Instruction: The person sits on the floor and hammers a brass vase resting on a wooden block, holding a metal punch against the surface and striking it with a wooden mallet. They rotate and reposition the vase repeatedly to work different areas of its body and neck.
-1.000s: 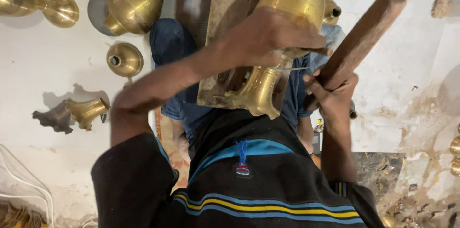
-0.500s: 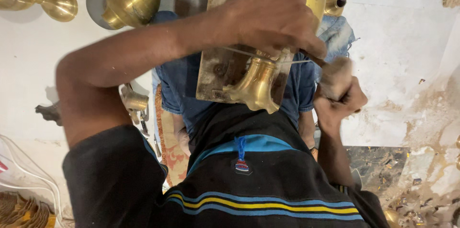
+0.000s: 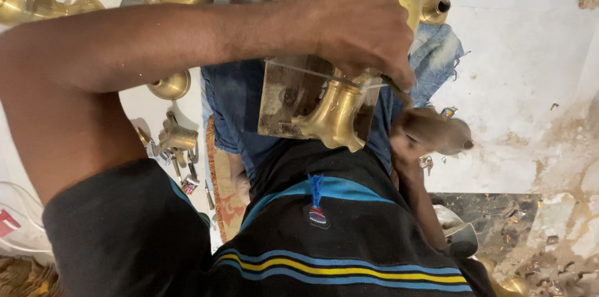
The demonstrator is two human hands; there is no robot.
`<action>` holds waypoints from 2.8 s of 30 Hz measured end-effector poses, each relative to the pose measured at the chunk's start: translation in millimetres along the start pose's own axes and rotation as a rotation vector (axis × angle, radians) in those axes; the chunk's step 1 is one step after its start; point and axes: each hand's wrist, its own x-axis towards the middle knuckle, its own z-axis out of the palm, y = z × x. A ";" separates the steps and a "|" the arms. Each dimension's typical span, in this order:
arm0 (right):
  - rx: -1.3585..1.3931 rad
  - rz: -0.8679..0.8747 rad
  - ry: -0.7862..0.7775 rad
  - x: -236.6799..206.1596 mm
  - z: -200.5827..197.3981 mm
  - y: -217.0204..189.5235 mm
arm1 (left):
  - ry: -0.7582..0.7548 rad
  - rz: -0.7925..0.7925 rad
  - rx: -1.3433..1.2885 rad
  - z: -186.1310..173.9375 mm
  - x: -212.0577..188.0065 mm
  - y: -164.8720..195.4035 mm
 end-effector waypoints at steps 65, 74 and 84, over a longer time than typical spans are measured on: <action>-0.526 -0.185 -0.857 222.0 -140.3 -175.7 | 1.060 -0.692 -0.416 91.4 -42.7 54.9; 0.379 0.238 -0.453 121.6 -103.7 -81.5 | 0.594 -0.527 -0.332 60.8 -42.4 7.6; 0.155 -0.144 0.010 63.2 -107.5 -74.8 | 0.560 0.034 -0.469 66.5 -43.0 -32.1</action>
